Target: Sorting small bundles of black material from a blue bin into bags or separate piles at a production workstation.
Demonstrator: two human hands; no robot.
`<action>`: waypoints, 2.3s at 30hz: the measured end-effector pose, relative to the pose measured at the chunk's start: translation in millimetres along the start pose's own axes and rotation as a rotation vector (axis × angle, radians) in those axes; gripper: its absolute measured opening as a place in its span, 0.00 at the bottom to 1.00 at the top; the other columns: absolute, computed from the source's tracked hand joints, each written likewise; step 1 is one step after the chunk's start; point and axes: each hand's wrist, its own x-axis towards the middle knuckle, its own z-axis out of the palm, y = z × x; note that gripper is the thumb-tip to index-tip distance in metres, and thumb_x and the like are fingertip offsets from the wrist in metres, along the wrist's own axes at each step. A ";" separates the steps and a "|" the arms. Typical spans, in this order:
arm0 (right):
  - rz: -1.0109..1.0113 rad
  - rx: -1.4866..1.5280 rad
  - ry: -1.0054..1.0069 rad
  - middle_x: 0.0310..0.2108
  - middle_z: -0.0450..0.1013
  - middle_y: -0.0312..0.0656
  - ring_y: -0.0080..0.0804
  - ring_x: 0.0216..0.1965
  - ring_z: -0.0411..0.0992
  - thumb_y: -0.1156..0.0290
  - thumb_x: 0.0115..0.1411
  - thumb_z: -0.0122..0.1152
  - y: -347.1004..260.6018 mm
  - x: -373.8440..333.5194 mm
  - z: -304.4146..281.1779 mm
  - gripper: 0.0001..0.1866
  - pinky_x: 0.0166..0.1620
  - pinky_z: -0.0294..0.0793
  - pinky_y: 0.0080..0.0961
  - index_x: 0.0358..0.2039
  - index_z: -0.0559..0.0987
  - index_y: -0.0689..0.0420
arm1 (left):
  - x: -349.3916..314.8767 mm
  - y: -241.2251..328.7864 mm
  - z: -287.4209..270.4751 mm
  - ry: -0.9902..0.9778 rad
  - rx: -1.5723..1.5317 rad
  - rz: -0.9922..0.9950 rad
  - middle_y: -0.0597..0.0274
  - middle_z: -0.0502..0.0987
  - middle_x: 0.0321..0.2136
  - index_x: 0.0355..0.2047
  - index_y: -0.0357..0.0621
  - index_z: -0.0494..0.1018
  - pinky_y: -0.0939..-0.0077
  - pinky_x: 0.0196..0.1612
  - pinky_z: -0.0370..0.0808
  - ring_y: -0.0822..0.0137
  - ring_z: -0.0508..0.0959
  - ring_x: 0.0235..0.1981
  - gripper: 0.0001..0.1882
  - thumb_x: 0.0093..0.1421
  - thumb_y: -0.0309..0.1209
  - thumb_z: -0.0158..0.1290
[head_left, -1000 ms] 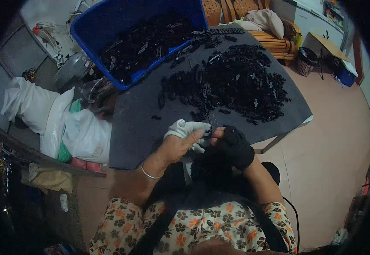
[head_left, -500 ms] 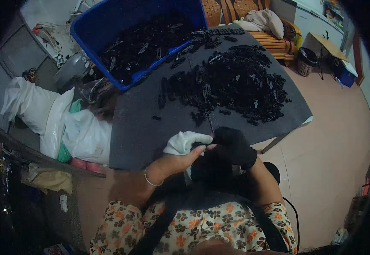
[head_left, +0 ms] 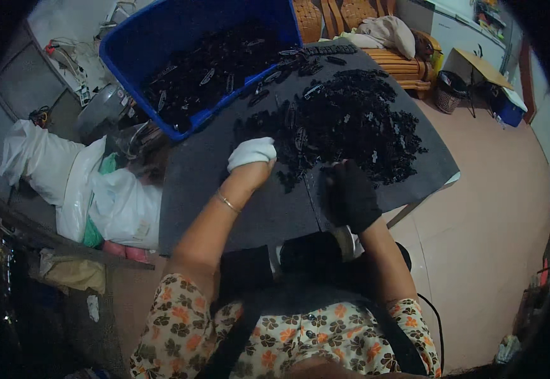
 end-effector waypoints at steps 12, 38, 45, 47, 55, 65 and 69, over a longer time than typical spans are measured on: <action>-0.029 -0.060 -0.150 0.29 0.69 0.52 0.50 0.32 0.69 0.67 0.46 0.59 2.3 -5.2 -0.6 0.11 0.35 0.71 0.41 0.28 0.74 0.60 | -43.2 -31.2 25.7 0.373 -0.347 0.095 0.52 0.74 0.37 0.37 0.43 0.74 0.67 0.45 0.71 0.53 0.74 0.40 0.15 0.45 0.26 0.53; 0.717 1.310 -0.489 0.25 0.71 0.36 0.21 0.24 0.71 0.71 0.61 0.49 -42.6 -12.8 -0.4 0.09 0.28 0.72 0.19 0.39 0.72 0.61 | -107.2 38.9 -15.2 0.052 -0.946 0.077 0.54 0.74 0.40 0.44 0.35 0.70 0.80 0.37 0.74 0.70 0.76 0.36 0.15 0.54 0.22 0.51; 0.601 1.090 -0.449 0.26 0.72 0.38 0.19 0.22 0.69 0.70 0.59 0.51 -48.5 -13.6 -3.0 0.11 0.27 0.70 0.18 0.39 0.72 0.64 | -107.1 35.5 -5.5 -0.008 -1.076 0.035 0.55 0.74 0.40 0.45 0.33 0.69 0.83 0.36 0.75 0.73 0.76 0.33 0.15 0.55 0.21 0.51; 0.582 1.062 -0.410 0.27 0.72 0.38 0.20 0.23 0.69 0.70 0.58 0.53 -49.2 -19.4 -1.0 0.12 0.28 0.70 0.18 0.39 0.73 0.64 | -108.6 36.7 -6.8 -0.048 -1.159 0.026 0.57 0.75 0.39 0.45 0.33 0.69 0.83 0.34 0.75 0.74 0.75 0.32 0.16 0.55 0.22 0.52; 0.106 0.611 -0.251 0.32 0.72 0.45 0.33 0.30 0.72 0.72 0.52 0.60 -51.1 -23.8 1.9 0.11 0.34 0.72 0.24 0.36 0.75 0.61 | -111.4 27.2 -9.6 -0.150 -1.223 -0.072 0.58 0.76 0.35 0.46 0.35 0.68 0.83 0.31 0.73 0.75 0.75 0.29 0.16 0.58 0.27 0.51; 0.127 0.285 -0.225 0.27 0.69 0.50 0.44 0.28 0.70 0.68 0.53 0.57 -48.7 -16.2 -6.2 0.09 0.32 0.69 0.31 0.29 0.74 0.62 | -119.6 30.3 9.3 0.080 -1.395 -0.003 0.50 0.72 0.42 0.47 0.31 0.66 0.74 0.42 0.77 0.66 0.75 0.40 0.15 0.59 0.21 0.46; 0.343 0.625 -0.276 0.19 0.69 0.44 0.35 0.20 0.67 0.66 0.55 0.55 -47.8 -19.8 0.5 0.10 0.28 0.67 0.28 0.27 0.73 0.62 | -121.8 36.4 15.1 0.193 -1.215 0.123 0.47 0.71 0.43 0.43 0.32 0.70 0.71 0.43 0.75 0.60 0.74 0.43 0.13 0.57 0.22 0.49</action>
